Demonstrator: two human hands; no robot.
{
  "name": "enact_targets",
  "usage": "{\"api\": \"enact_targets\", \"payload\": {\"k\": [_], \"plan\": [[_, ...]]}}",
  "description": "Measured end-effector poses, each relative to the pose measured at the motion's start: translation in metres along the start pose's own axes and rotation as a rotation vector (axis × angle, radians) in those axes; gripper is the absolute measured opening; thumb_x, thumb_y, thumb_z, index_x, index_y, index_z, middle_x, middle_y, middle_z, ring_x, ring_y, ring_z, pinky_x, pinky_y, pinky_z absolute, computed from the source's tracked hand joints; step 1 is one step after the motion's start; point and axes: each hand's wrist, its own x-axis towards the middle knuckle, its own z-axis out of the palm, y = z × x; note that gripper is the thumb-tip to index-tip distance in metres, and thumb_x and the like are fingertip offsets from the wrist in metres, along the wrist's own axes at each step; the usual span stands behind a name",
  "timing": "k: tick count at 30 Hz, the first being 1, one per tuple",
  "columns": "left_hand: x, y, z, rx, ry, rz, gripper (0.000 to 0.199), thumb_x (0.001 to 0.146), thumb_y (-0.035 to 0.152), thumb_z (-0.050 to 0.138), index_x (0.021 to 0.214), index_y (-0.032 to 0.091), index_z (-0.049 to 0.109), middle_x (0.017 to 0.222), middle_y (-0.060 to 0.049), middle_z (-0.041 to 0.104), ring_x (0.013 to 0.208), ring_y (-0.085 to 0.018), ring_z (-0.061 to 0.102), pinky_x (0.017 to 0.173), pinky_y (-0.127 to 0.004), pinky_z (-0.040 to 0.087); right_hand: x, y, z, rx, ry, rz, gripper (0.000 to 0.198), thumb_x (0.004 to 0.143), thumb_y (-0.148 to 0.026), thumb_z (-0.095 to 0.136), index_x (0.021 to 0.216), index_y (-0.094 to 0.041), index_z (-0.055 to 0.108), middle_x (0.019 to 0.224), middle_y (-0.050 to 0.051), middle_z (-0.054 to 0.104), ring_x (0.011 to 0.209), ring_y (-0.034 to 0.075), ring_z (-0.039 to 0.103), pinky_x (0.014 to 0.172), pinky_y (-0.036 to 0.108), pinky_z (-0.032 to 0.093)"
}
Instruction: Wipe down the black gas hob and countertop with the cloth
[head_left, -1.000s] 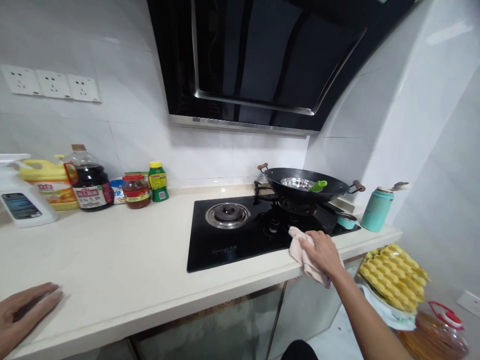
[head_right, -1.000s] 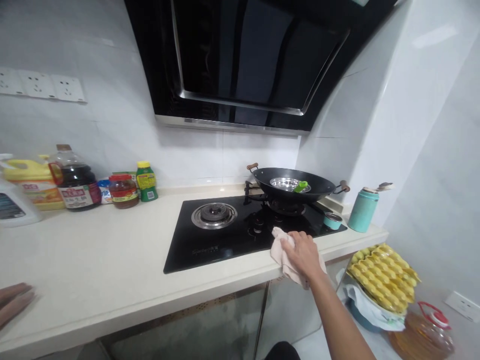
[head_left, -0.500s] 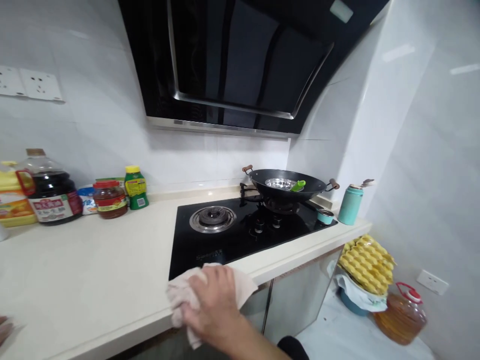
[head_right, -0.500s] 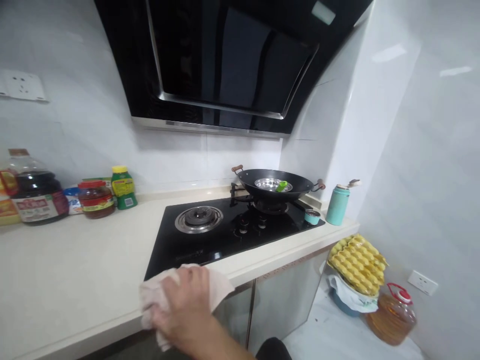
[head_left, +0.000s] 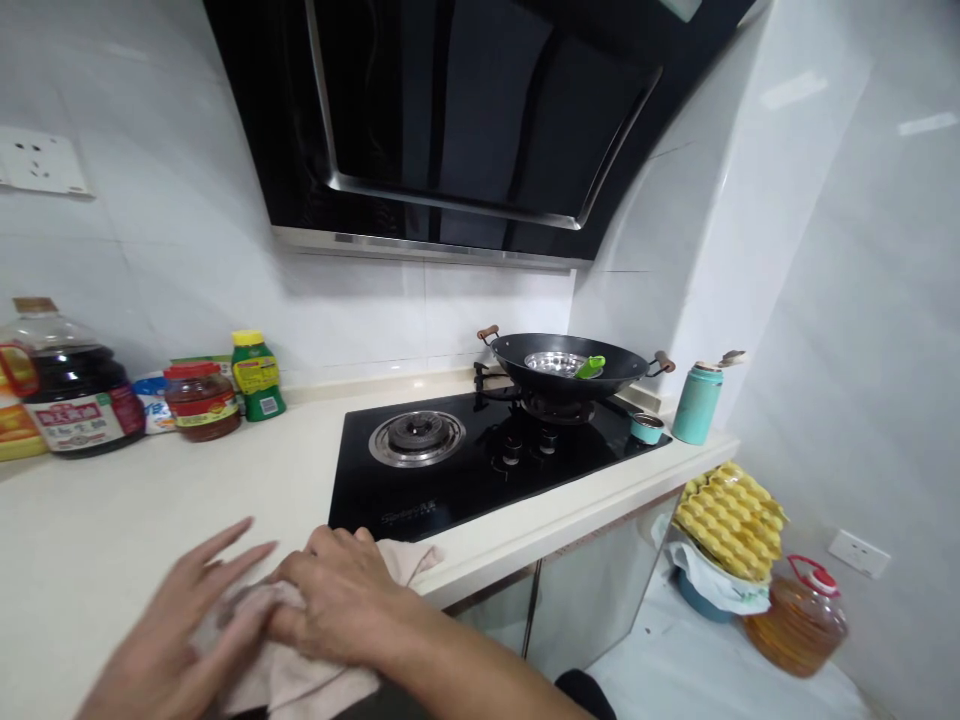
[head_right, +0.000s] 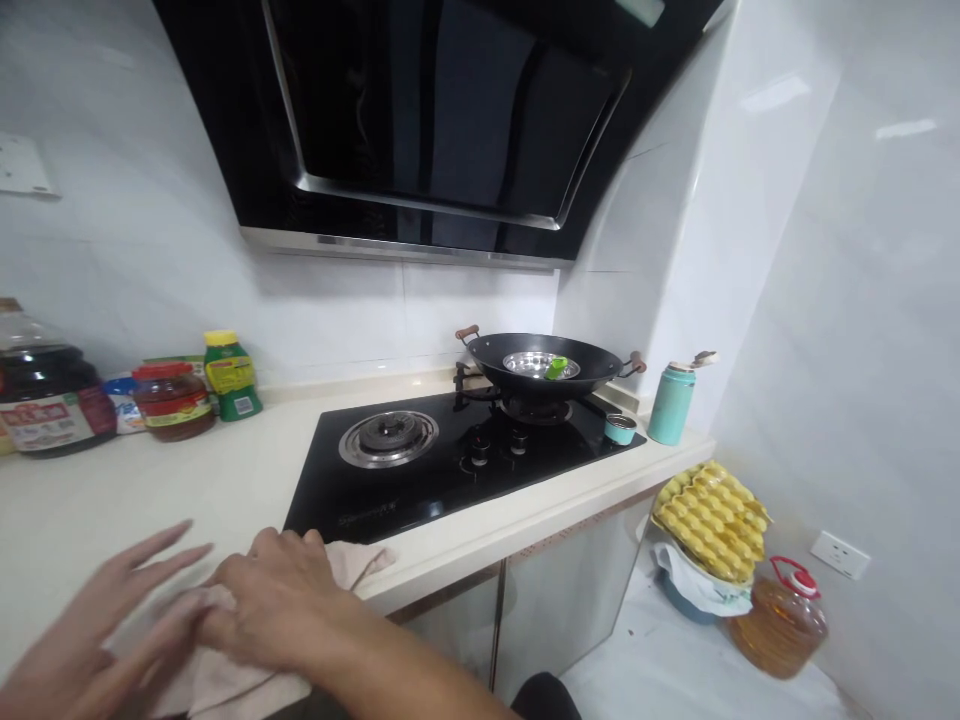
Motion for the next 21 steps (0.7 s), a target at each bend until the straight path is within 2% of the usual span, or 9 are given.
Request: {"api": "enact_targets", "payload": {"k": [2,4,7,9,11,13,15,18,21], "plan": [[0.009,0.03,0.017,-0.069,-0.037,0.068,0.046,0.088,0.058,0.057,0.129,0.038,0.066,0.157,-0.002,0.048,0.137,-0.033,0.054,0.115,-0.045,0.048,-0.014,0.015,-0.009,0.094,0.046,0.014,0.043,0.097,-0.057,0.053,0.131,-0.03,0.058,0.12,0.005,0.059,0.112,0.024,0.058,0.101,0.046,0.045],[0.011,0.04,0.03,-0.082,-0.088,0.075,0.047,0.088,0.059,0.058,0.128,0.038,0.069,0.155,-0.002,0.052,0.135,-0.032,0.056,0.112,-0.043,0.051,-0.035,0.037,-0.021,0.18,0.139,0.085,0.037,0.095,-0.051,0.061,0.126,-0.032,0.062,0.117,0.003,0.058,0.111,0.021,0.058,0.1,0.04,0.045],[0.007,0.025,0.044,-0.065,-0.116,0.02,0.046,0.089,0.061,0.055,0.125,0.038,0.072,0.151,-0.002,0.058,0.133,-0.031,0.059,0.108,-0.042,0.054,-0.075,0.078,-0.048,0.309,0.329,0.233,0.022,0.093,-0.038,0.065,0.113,-0.028,0.066,0.112,0.002,0.056,0.102,0.017,0.059,0.092,0.032,0.048],[0.002,0.01,0.054,-0.04,-0.135,-0.027,0.046,0.088,0.062,0.055,0.121,0.038,0.075,0.146,-0.002,0.063,0.13,-0.032,0.062,0.105,-0.042,0.056,-0.103,0.111,-0.069,0.331,0.496,0.28,0.016,0.092,-0.032,0.062,0.105,-0.025,0.066,0.109,0.003,0.057,0.101,0.019,0.06,0.092,0.034,0.049],[-0.002,0.002,0.061,-0.011,-0.179,-0.064,0.046,0.087,0.063,0.057,0.119,0.038,0.077,0.142,-0.002,0.066,0.126,-0.033,0.065,0.105,-0.043,0.057,-0.129,0.148,-0.091,0.255,0.668,0.332,0.017,0.091,-0.034,0.06,0.103,-0.023,0.065,0.112,0.007,0.058,0.106,0.022,0.06,0.098,0.039,0.048],[-0.003,0.002,0.065,0.02,-0.228,-0.087,0.046,0.086,0.063,0.059,0.121,0.039,0.076,0.14,-0.001,0.068,0.125,-0.033,0.066,0.106,-0.045,0.055,-0.151,0.186,-0.114,0.137,0.762,0.412,0.022,0.094,-0.039,0.053,0.104,-0.023,0.064,0.119,0.01,0.059,0.113,0.024,0.059,0.102,0.04,0.047],[-0.004,0.007,0.065,0.047,-0.241,-0.095,0.047,0.087,0.063,0.06,0.124,0.039,0.075,0.14,-0.001,0.068,0.127,-0.032,0.064,0.109,-0.046,0.053,-0.165,0.223,-0.136,-0.019,0.785,0.543,0.031,0.095,-0.044,0.047,0.111,-0.022,0.062,0.125,0.012,0.06,0.117,0.025,0.058,0.103,0.039,0.046],[-0.006,0.01,0.066,0.09,-0.245,-0.088,0.049,0.087,0.063,0.061,0.128,0.039,0.073,0.141,-0.002,0.067,0.129,-0.032,0.062,0.11,-0.047,0.051,-0.17,0.27,-0.167,-0.24,0.67,0.795,0.043,0.098,-0.044,0.038,0.129,-0.021,0.058,0.132,0.011,0.06,0.118,0.024,0.059,0.1,0.037,0.046],[-0.01,0.005,0.069,0.129,-0.248,-0.085,0.048,0.087,0.062,0.06,0.128,0.041,0.072,0.141,0.0,0.067,0.13,-0.032,0.062,0.11,-0.048,0.051,-0.161,0.301,-0.185,-0.318,0.583,0.893,0.047,0.099,-0.039,0.034,0.137,-0.025,0.058,0.139,0.011,0.058,0.124,0.028,0.056,0.1,0.044,0.044]]}}
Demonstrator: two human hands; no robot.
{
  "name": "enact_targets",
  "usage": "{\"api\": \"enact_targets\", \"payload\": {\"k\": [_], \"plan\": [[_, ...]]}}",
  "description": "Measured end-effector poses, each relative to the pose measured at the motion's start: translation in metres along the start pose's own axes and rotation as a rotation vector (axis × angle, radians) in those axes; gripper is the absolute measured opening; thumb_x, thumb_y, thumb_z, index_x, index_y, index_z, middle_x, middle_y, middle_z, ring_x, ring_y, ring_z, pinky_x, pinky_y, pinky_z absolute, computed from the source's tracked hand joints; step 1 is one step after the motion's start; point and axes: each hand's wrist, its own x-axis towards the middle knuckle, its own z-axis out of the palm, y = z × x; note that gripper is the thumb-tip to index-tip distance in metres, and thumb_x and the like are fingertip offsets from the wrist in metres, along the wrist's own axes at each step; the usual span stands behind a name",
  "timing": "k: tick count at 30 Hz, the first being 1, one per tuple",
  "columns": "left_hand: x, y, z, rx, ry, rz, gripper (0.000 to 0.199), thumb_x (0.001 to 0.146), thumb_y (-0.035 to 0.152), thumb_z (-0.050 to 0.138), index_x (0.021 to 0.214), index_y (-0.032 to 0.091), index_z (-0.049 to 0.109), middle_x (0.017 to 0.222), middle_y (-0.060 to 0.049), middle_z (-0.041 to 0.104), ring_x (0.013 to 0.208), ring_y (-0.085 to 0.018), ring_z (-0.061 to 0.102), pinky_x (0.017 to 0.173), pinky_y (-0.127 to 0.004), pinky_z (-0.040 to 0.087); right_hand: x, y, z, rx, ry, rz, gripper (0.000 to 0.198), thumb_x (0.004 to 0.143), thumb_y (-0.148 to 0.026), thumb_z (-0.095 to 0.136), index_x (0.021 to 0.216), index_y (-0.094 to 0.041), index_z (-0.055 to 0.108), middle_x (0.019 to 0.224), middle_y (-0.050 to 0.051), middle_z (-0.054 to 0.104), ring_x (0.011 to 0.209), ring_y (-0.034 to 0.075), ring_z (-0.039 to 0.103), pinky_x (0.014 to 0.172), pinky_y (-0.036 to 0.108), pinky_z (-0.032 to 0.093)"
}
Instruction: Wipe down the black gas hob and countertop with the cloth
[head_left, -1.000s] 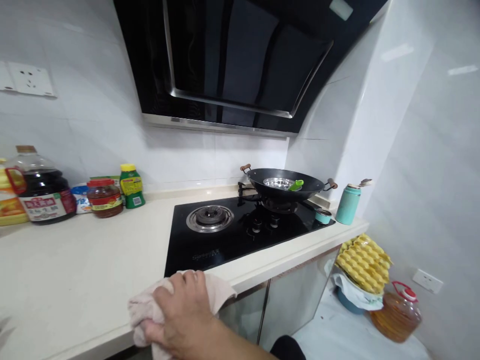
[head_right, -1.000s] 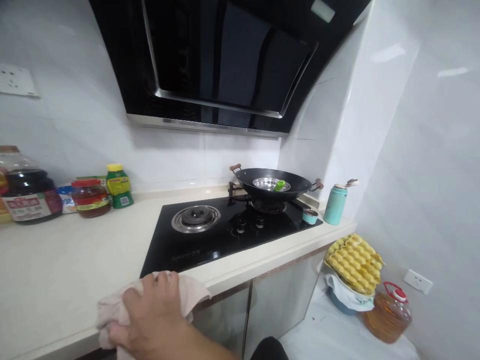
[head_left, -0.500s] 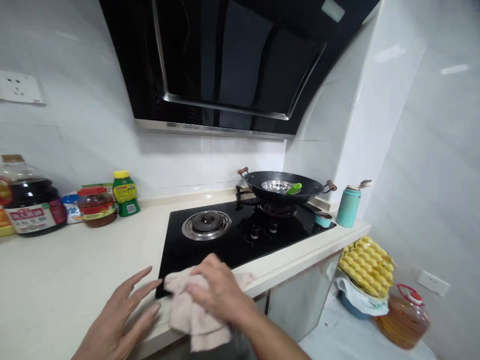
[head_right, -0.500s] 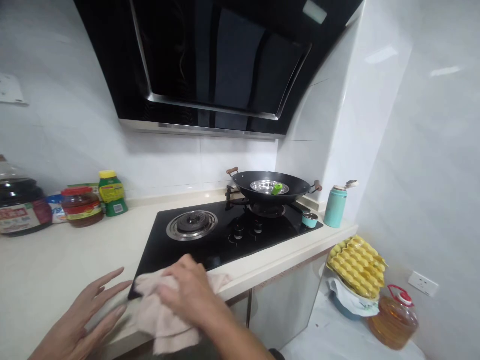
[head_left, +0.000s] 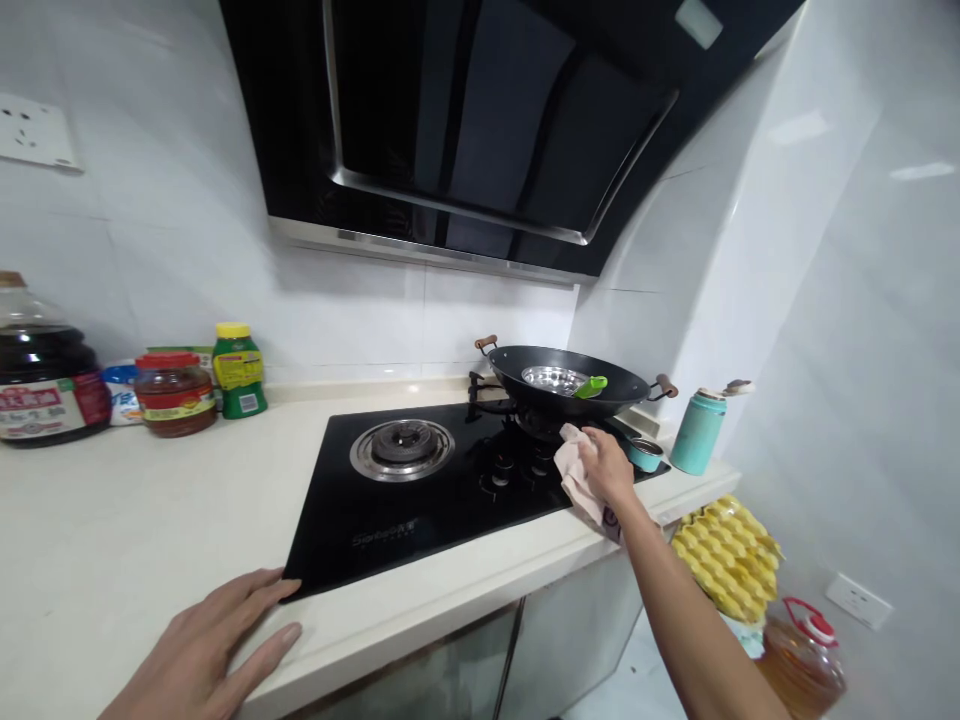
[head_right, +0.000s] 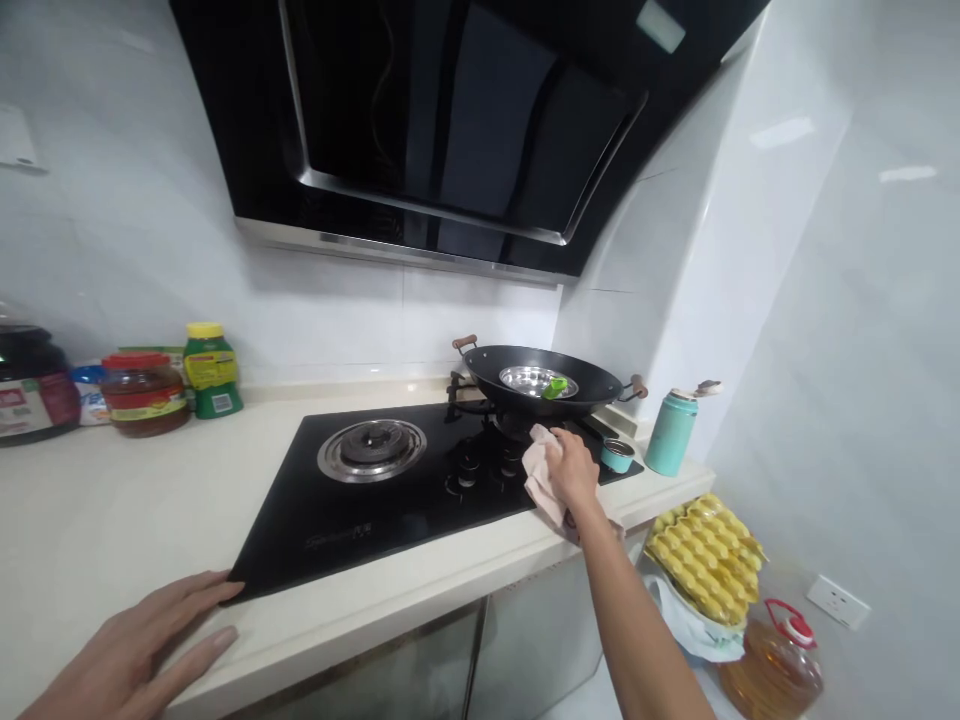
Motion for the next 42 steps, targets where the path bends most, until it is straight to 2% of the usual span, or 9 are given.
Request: {"api": "enact_targets", "payload": {"k": [3,7,13,18,28,33,36,38,42], "plan": [[0.001,-0.003,0.002,0.025,0.0,0.002,0.047,0.087,0.064,0.059,0.126,0.042,0.073,0.139,0.001,0.068,0.127,-0.031,0.064,0.109,-0.046,0.053,0.017,-0.001,0.011,-0.115,-0.082,0.034,0.043,0.097,-0.037,0.039,0.129,-0.028,0.067,0.137,0.011,0.061,0.122,0.035,0.055,0.101,0.055,0.039],[0.002,0.002,-0.003,0.044,-0.009,-0.011,0.05,0.088,0.065,0.056,0.127,0.04,0.073,0.14,0.0,0.068,0.129,-0.031,0.063,0.11,-0.045,0.052,0.008,-0.009,0.02,-0.239,-0.166,0.014,0.04,0.096,-0.037,0.043,0.124,-0.029,0.07,0.135,0.01,0.062,0.122,0.036,0.052,0.101,0.061,0.035],[0.002,0.017,-0.012,0.01,-0.066,-0.023,0.056,0.089,0.068,0.056,0.131,0.035,0.071,0.143,-0.002,0.066,0.133,-0.032,0.06,0.115,-0.048,0.047,-0.046,-0.031,0.008,-0.348,-0.215,-0.054,0.041,0.098,-0.039,0.041,0.126,-0.024,0.067,0.13,0.014,0.06,0.118,0.035,0.05,0.094,0.053,0.039],[0.003,0.021,-0.014,-0.035,-0.073,-0.047,0.058,0.091,0.069,0.053,0.133,0.033,0.069,0.145,-0.005,0.064,0.134,-0.032,0.058,0.116,-0.051,0.044,-0.096,-0.076,0.003,-0.332,-0.233,-0.149,0.039,0.098,-0.042,0.044,0.124,-0.024,0.066,0.129,0.013,0.058,0.114,0.032,0.05,0.088,0.045,0.04],[0.008,0.015,-0.014,-0.054,0.012,-0.003,0.059,0.089,0.067,0.056,0.134,0.031,0.068,0.144,-0.006,0.065,0.129,-0.034,0.063,0.111,-0.05,0.051,-0.162,-0.207,0.029,-0.064,-0.358,-0.513,0.036,0.096,-0.047,0.047,0.116,-0.024,0.066,0.121,0.011,0.059,0.11,0.033,0.049,0.092,0.056,0.041],[0.012,0.025,-0.012,-0.116,0.213,0.057,0.052,0.09,0.063,0.057,0.131,0.034,0.065,0.149,-0.007,0.058,0.128,-0.036,0.062,0.106,-0.056,0.054,-0.187,-0.247,0.034,0.119,-0.47,-0.626,0.043,0.102,-0.053,0.035,0.121,-0.024,0.062,0.128,0.012,0.057,0.115,0.033,0.049,0.096,0.063,0.04],[0.02,0.052,-0.012,-0.164,0.304,0.192,0.052,0.092,0.056,0.057,0.14,0.034,0.057,0.155,-0.007,0.051,0.135,-0.034,0.056,0.108,-0.052,0.052,-0.196,-0.256,0.043,0.406,-0.496,-0.622,0.039,0.105,-0.043,0.033,0.132,-0.028,0.056,0.137,0.01,0.054,0.123,0.03,0.049,0.103,0.059,0.04],[0.028,0.075,-0.009,-0.154,0.314,0.284,0.054,0.094,0.053,0.057,0.144,0.033,0.053,0.157,-0.007,0.049,0.141,-0.033,0.051,0.111,-0.05,0.05,-0.193,-0.252,0.051,0.673,-0.438,-0.531,0.036,0.102,-0.033,0.037,0.132,-0.027,0.056,0.139,0.009,0.054,0.127,0.024,0.051,0.108,0.051,0.04],[0.045,0.112,0.008,-0.021,0.24,0.316,0.056,0.096,0.054,0.054,0.146,0.03,0.055,0.157,-0.01,0.05,0.141,-0.035,0.05,0.109,-0.051,0.047,-0.165,-0.211,0.057,0.982,-0.251,-0.329,0.023,0.091,-0.031,0.052,0.107,-0.022,0.066,0.114,0.007,0.065,0.106,0.018,0.063,0.092,0.031,0.051]]}}
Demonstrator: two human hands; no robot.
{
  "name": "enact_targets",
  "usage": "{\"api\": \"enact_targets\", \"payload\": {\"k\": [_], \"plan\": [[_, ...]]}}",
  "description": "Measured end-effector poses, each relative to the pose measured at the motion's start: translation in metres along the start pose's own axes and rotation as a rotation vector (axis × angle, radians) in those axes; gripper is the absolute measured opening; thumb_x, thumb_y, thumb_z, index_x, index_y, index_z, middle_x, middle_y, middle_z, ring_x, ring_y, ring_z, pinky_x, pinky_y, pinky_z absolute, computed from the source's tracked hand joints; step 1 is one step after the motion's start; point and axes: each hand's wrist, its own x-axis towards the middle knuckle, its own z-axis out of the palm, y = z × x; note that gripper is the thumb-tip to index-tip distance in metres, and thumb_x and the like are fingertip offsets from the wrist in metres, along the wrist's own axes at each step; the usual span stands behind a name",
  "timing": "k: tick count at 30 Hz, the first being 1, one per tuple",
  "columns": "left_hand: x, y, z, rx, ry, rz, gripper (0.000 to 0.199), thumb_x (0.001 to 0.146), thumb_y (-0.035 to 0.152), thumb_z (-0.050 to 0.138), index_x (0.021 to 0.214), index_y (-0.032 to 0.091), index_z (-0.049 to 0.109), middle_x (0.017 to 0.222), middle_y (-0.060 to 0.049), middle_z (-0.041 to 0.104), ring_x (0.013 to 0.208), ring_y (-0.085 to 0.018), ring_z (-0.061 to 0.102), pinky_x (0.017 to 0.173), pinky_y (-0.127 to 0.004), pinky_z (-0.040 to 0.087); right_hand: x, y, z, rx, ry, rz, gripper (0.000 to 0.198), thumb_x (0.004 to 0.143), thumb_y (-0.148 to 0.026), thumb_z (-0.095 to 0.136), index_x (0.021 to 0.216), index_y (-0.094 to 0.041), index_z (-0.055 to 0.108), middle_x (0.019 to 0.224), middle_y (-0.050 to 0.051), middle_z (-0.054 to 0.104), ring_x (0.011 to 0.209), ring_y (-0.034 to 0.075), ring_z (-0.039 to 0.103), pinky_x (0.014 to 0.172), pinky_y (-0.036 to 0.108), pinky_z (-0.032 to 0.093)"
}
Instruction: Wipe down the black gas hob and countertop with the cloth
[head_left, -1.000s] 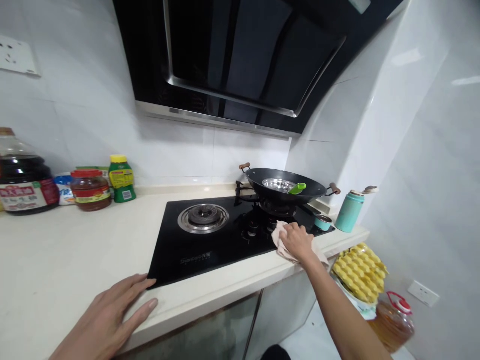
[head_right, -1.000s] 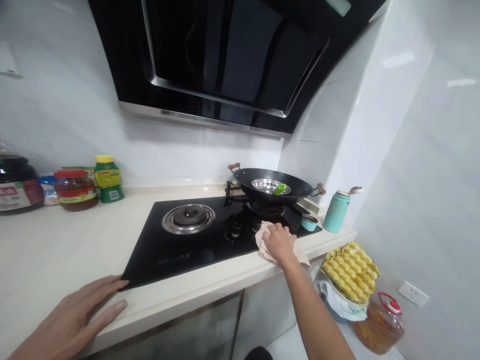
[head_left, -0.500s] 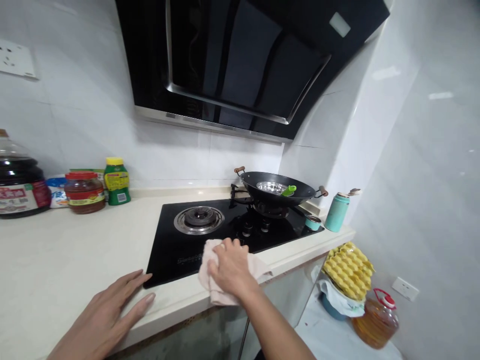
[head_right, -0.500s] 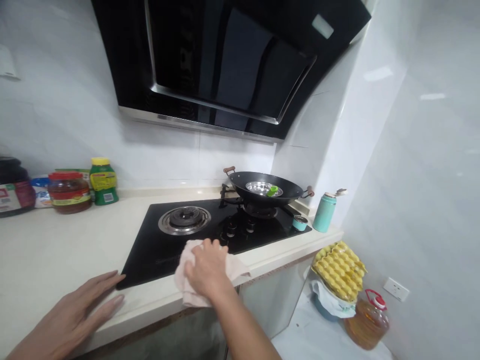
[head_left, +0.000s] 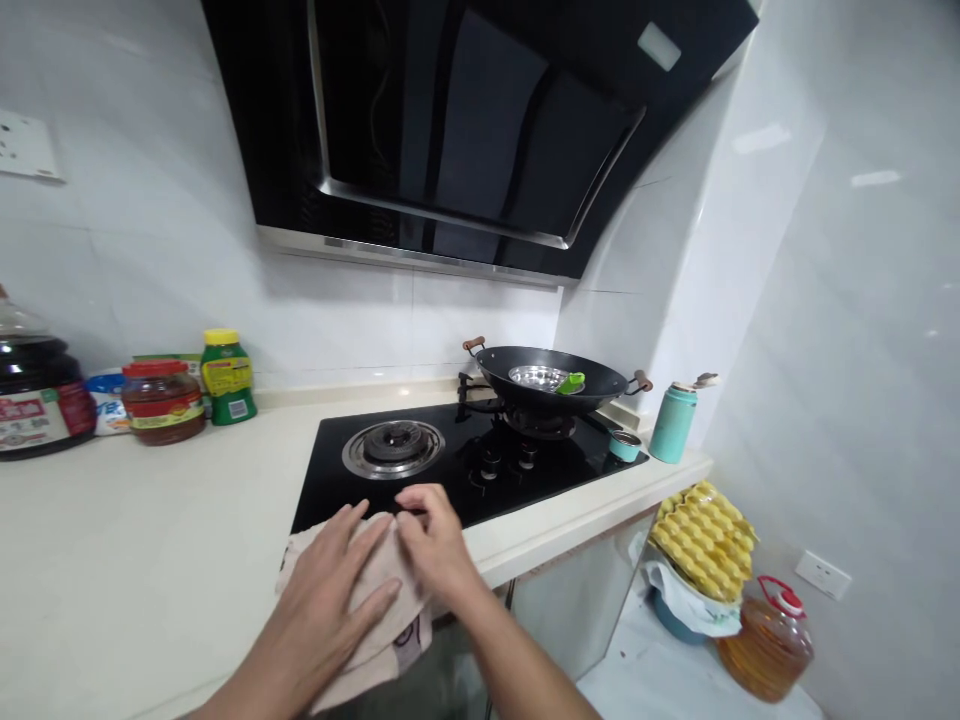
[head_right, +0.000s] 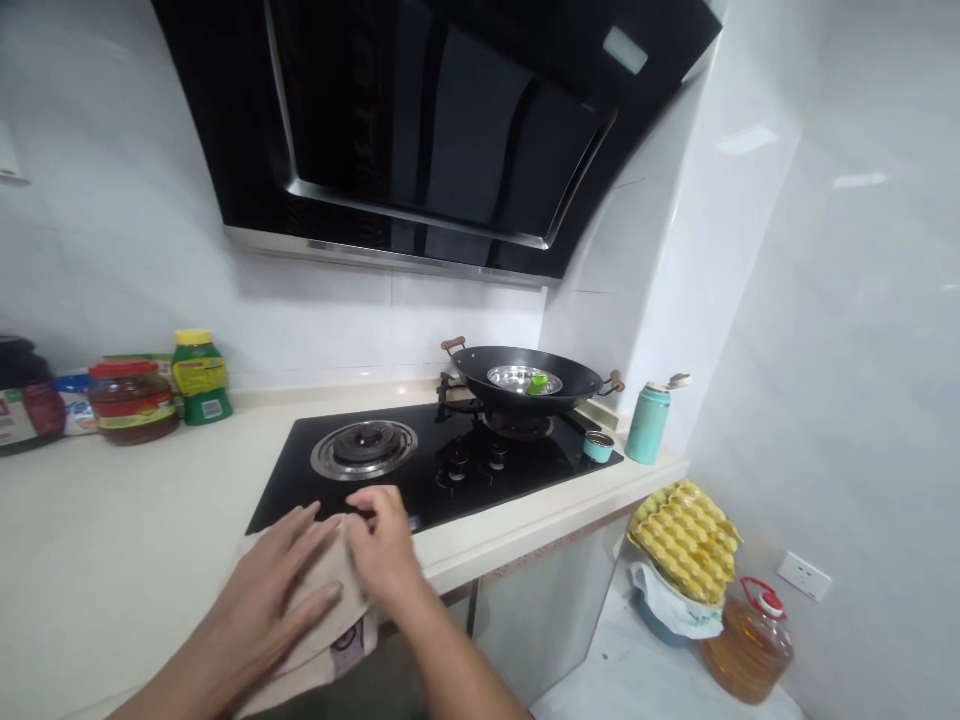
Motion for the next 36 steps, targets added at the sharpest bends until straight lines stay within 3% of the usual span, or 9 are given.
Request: {"api": "enact_targets", "payload": {"k": [2,4,10,12,15,19,25,29,36], "plan": [[0.007,0.008,0.011,0.063,-0.067,0.005,0.057,0.094,0.059,0.055,0.143,0.031,0.061,0.153,-0.01,0.055,0.141,-0.039,0.049,0.108,-0.055,0.045,0.003,0.018,-0.041,-0.081,0.061,0.046,0.024,0.093,-0.039,0.051,0.093,-0.022,0.067,0.094,0.003,0.069,0.088,0.017,0.065,0.081,0.028,0.052],[0.011,0.013,0.018,0.104,-0.11,-0.001,0.058,0.091,0.063,0.057,0.14,0.033,0.064,0.15,-0.01,0.059,0.14,-0.042,0.048,0.106,-0.058,0.043,0.003,0.038,-0.093,-0.296,0.151,0.138,0.038,0.094,-0.055,0.045,0.09,-0.023,0.067,0.08,0.001,0.069,0.075,0.016,0.064,0.072,0.027,0.051],[0.003,0.012,0.014,0.112,-0.088,0.004,0.06,0.09,0.064,0.059,0.143,0.035,0.061,0.149,-0.006,0.06,0.137,-0.038,0.052,0.108,-0.053,0.04,0.0,0.092,-0.253,-0.697,0.466,0.355,0.066,0.082,-0.086,0.032,0.065,-0.026,0.052,0.064,0.007,0.061,0.07,0.025,0.058,0.073,0.039,0.048],[-0.001,0.011,0.011,0.113,-0.085,0.016,0.061,0.09,0.061,0.059,0.145,0.036,0.058,0.151,-0.005,0.059,0.138,-0.036,0.052,0.108,-0.051,0.04,0.004,0.106,-0.291,-0.824,0.535,0.423,0.066,0.081,-0.086,0.036,0.069,-0.024,0.056,0.08,0.014,0.067,0.085,0.031,0.062,0.081,0.044,0.047],[-0.002,0.012,0.009,0.123,-0.094,0.016,0.06,0.091,0.059,0.059,0.146,0.036,0.057,0.151,-0.004,0.059,0.138,-0.035,0.052,0.108,-0.05,0.041,0.015,0.125,-0.33,-0.982,0.618,0.538,0.066,0.08,-0.078,0.052,0.098,-0.017,0.068,0.118,0.026,0.064,0.117,0.043,0.054,0.094,0.053,0.043],[-0.002,0.012,0.01,0.13,-0.085,0.018,0.06,0.091,0.057,0.059,0.147,0.037,0.055,0.152,-0.003,0.058,0.138,-0.035,0.052,0.108,-0.05,0.042,0.037,0.147,-0.357,-1.079,0.615,0.692,0.065,0.079,-0.063,0.068,0.117,-0.011,0.067,0.13,0.029,0.059,0.126,0.045,0.051,0.1,0.054,0.041],[-0.003,0.011,0.01,0.11,-0.081,0.01,0.063,0.09,0.058,0.061,0.15,0.041,0.052,0.153,-0.001,0.057,0.137,-0.036,0.053,0.108,-0.05,0.043,0.061,0.171,-0.372,-1.11,0.592,0.849,0.077,0.077,-0.07,0.069,0.123,-0.01,0.064,0.137,0.03,0.055,0.131,0.044,0.049,0.106,0.056,0.035],[-0.003,0.012,0.009,0.115,-0.076,0.011,0.064,0.09,0.058,0.061,0.15,0.04,0.051,0.152,-0.001,0.057,0.136,-0.036,0.054,0.107,-0.051,0.044,0.067,0.179,-0.375,-1.117,0.574,0.888,0.086,0.075,-0.075,0.067,0.132,-0.011,0.059,0.143,0.029,0.051,0.135,0.044,0.044,0.108,0.06,0.03],[-0.001,0.013,0.01,0.103,-0.07,-0.001,0.061,0.09,0.058,0.061,0.148,0.039,0.055,0.152,-0.001,0.058,0.136,-0.036,0.054,0.109,-0.05,0.042,0.065,0.173,-0.372,-1.103,0.557,0.907,0.081,0.08,-0.074,0.061,0.133,-0.013,0.059,0.146,0.028,0.049,0.137,0.045,0.042,0.109,0.061,0.028]]}}
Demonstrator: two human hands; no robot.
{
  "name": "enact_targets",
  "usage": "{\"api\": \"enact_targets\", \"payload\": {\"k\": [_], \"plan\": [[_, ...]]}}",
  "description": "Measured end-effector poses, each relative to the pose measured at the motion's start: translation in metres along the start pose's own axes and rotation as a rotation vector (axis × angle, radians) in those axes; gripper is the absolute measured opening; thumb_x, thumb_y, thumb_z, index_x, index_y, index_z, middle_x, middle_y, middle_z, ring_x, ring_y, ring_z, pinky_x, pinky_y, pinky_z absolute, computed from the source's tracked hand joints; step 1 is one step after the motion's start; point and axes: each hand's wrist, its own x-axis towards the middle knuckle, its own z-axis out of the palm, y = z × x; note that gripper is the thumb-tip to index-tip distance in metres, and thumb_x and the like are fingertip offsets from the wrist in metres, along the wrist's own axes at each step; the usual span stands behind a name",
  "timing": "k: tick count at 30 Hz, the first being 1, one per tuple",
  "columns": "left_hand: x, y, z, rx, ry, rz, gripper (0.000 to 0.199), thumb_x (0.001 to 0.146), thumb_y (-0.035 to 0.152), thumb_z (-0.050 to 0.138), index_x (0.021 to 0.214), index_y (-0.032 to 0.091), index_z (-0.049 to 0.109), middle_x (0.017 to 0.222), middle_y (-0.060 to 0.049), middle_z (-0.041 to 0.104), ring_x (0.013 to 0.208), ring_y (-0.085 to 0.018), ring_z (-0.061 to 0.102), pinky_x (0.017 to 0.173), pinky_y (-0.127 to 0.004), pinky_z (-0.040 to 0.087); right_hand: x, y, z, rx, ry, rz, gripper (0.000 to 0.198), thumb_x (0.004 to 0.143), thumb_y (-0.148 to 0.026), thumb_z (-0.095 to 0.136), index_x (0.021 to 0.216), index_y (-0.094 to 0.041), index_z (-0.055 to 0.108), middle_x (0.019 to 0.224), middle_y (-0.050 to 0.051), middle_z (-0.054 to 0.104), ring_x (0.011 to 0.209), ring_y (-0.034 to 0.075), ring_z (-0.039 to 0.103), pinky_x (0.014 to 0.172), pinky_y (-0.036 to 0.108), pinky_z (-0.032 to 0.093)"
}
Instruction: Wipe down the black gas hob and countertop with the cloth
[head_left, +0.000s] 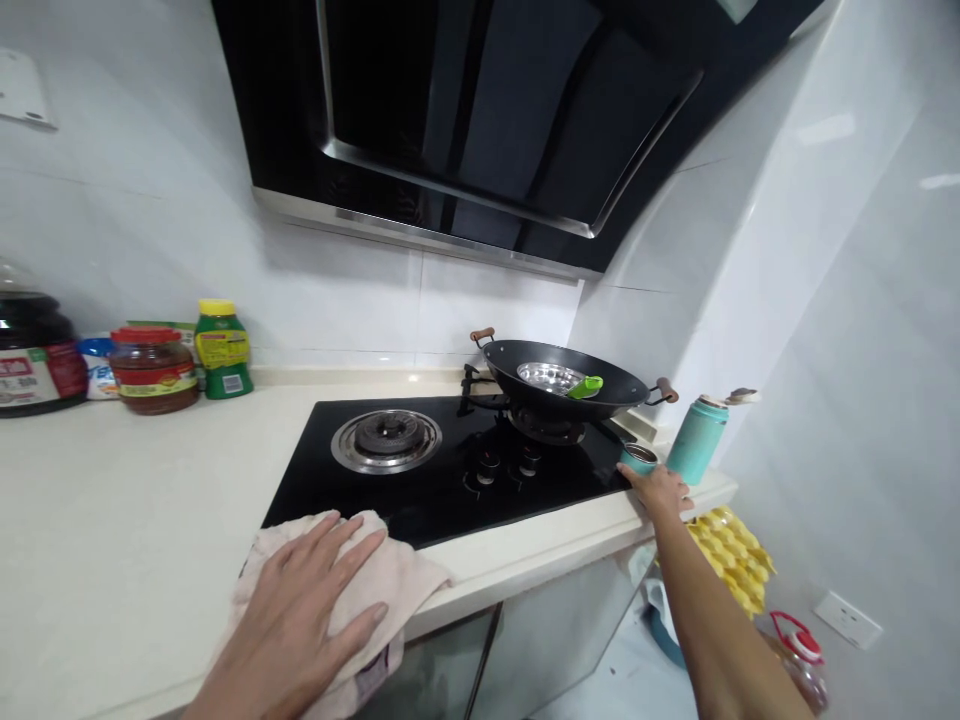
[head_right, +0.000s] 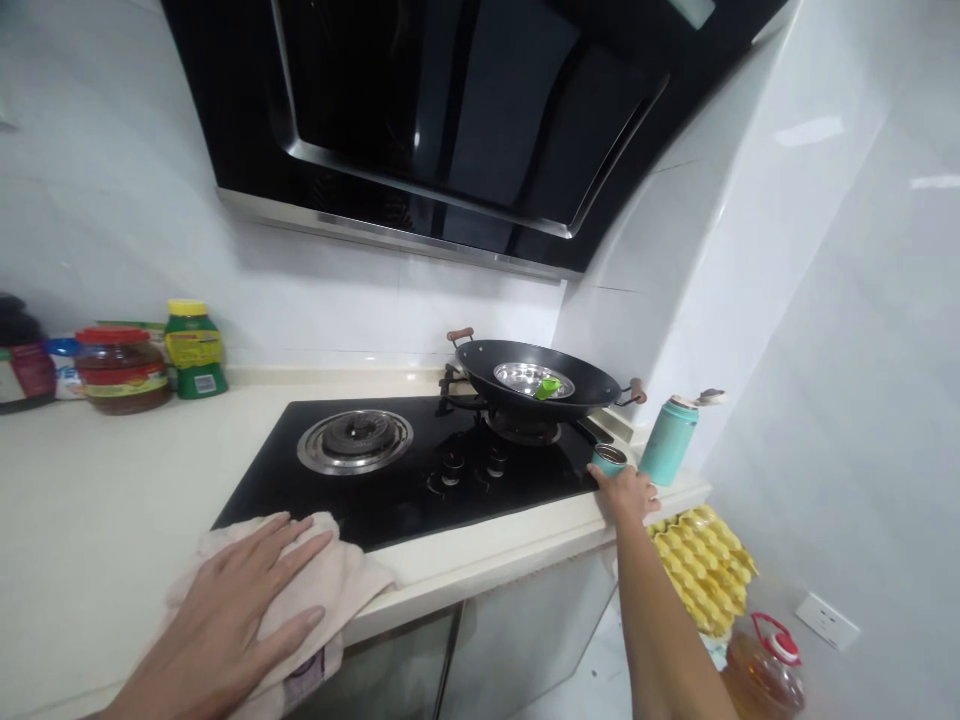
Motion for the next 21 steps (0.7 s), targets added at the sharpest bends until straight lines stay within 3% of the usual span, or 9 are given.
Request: {"api": "enact_targets", "payload": {"k": [6,11,15,21], "plan": [[-0.001,0.001,0.0,-0.006,0.008,-0.001,0.059,0.091,0.057,0.06,0.148,0.04,0.055,0.151,-0.001,0.059,0.136,-0.034,0.054,0.109,-0.049,0.042,-0.025,0.001,-0.018,0.045,-0.045,-0.071,0.073,0.079,-0.069,0.064,0.127,-0.015,0.061,0.144,0.026,0.052,0.136,0.048,0.044,0.106,0.064,0.034],[-0.001,0.003,0.0,-0.018,-0.021,-0.036,0.058,0.091,0.058,0.06,0.145,0.039,0.058,0.152,-0.003,0.058,0.137,-0.035,0.053,0.111,-0.051,0.041,-0.069,0.006,-0.027,0.121,-0.122,-0.212,0.063,0.076,-0.07,0.064,0.118,-0.023,0.063,0.121,0.016,0.069,0.125,0.04,0.058,0.102,0.057,0.042],[0.0,0.006,-0.002,-0.046,-0.029,-0.058,0.055,0.092,0.055,0.059,0.144,0.036,0.06,0.151,-0.004,0.058,0.138,-0.035,0.052,0.112,-0.052,0.041,-0.126,0.006,-0.031,0.33,-0.195,-0.385,0.064,0.074,-0.067,0.065,0.123,-0.026,0.061,0.115,0.009,0.074,0.113,0.032,0.067,0.099,0.045,0.049],[0.001,0.015,-0.013,-0.073,-0.065,-0.094,0.057,0.092,0.05,0.062,0.145,0.032,0.059,0.152,-0.007,0.058,0.141,-0.036,0.048,0.113,-0.055,0.04,-0.24,-0.011,-0.058,0.731,-0.41,-0.587,0.061,0.074,-0.056,0.072,0.124,-0.022,0.063,0.123,0.01,0.073,0.118,0.033,0.066,0.102,0.045,0.051]]}}
